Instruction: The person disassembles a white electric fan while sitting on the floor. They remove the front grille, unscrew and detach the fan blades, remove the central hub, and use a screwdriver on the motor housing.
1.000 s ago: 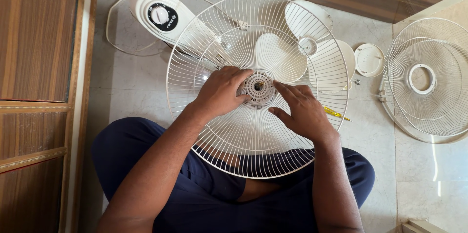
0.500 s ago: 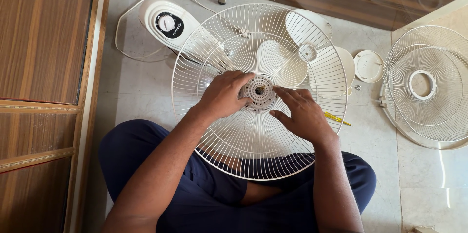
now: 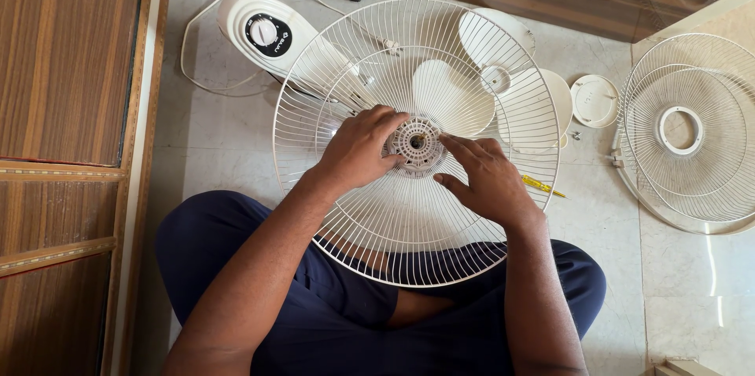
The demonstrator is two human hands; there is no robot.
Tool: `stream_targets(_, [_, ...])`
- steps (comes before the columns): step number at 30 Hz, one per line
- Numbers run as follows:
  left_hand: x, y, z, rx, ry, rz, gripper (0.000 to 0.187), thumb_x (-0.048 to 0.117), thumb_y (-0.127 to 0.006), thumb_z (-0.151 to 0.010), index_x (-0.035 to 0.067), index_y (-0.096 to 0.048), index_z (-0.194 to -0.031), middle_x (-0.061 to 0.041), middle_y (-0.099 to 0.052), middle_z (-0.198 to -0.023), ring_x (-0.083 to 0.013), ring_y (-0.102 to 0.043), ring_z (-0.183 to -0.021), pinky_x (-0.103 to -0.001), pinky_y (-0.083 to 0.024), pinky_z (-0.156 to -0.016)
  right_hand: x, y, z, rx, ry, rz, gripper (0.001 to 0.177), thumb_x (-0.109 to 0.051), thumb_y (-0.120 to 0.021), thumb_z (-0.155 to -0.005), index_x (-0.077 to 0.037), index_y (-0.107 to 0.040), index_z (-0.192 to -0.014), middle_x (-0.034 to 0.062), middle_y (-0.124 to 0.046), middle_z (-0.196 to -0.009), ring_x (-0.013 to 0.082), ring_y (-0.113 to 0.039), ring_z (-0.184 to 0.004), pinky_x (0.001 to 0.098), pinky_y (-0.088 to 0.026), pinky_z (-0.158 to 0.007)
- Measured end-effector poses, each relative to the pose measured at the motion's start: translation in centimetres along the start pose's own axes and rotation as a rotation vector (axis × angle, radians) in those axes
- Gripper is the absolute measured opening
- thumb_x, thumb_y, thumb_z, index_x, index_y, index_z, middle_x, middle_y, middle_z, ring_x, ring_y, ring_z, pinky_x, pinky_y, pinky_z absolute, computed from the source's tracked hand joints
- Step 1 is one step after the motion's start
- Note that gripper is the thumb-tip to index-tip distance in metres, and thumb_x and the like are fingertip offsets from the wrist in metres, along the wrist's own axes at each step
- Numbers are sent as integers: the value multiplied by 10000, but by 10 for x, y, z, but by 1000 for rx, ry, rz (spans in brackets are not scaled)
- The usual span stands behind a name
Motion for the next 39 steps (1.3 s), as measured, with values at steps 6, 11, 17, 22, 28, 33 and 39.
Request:
stream_targets(6, [-3, -5, 0, -34, 4, 5, 817, 296, -914, -725, 74, -550, -1421, -128, -647, -1368, -295, -594, -1276, -467, -447, -1100, 0, 1, 0, -2, 4, -9, 717, -503, -719, -863, -225, -507, -1489, 67, -630, -1401, 341, -547, -1290, 505, -496, -1033])
stream_targets(11, [-4, -5, 0, -31, 5, 24, 803, 300, -912, -743, 72, -550, -1421, -133, -663, -1353, -296, -600, -1280, -476, -445, -1106, -1, 2, 0, 10, 11, -14, 710, -500, -719, -863, -224, -512, -1484, 69, -636, -1397, 344, -553, -1279, 503, -500, -1023])
stream_targets(17, [-4, -4, 0, -39, 23, 10, 797, 304, -907, -745, 70, -547, -1417, -136, -657, -1328, -297, -597, -1260, -477, -441, -1088, 0, 0, 0, 8, 0, -3, 712, -502, -722, -858, -228, -515, -1481, 68, -638, -1391, 336, -549, -1287, 502, -492, -1034])
stream_targets(22, [-5, -5, 1, -84, 64, 19, 779, 315, -892, -762, 89, -547, -1422, -103, -663, -1234, -260, -622, -1171, -454, -465, -1049, 0, 0, 0, -4, -13, -4, 716, -503, -721, -857, -233, -511, -1485, 60, -638, -1390, 328, -551, -1286, 493, -493, -1042])
stream_targets(28, [-5, -4, 1, -71, 57, 18, 755, 316, -893, -764, 87, -563, -1404, -105, -678, -1189, -252, -642, -1130, -445, -486, -1020, 0, 1, 0, -2, -17, 1, 711, -503, -726, -856, -229, -518, -1479, 62, -638, -1391, 337, -546, -1289, 499, -491, -1032])
stream_targets(33, [-6, -5, 1, -80, 66, 12, 750, 318, -896, -770, 91, -567, -1404, -102, -687, -1151, -254, -644, -1119, -450, -490, -1014, 0, 1, 0, 4, -12, -3, 716, -499, -732, -852, -223, -519, -1478, 66, -643, -1383, 336, -553, -1279, 497, -494, -1033])
stream_targets(39, [-3, -2, 0, 0, 1, -1, 788, 307, -911, -723, 64, -562, -1386, -153, -652, -1300, -299, -610, -1199, -473, -463, -1028, 0, 1, 0, 15, 0, -5, 713, -496, -731, -857, -221, -520, -1480, 69, -641, -1385, 338, -553, -1281, 498, -495, -1031])
Point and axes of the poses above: each hand's wrist, its own z-axis away from the middle knuckle, its own y-axis out of the back of the hand, x = y × z, the point moved 7 cm from there along -z, towards the middle knuckle
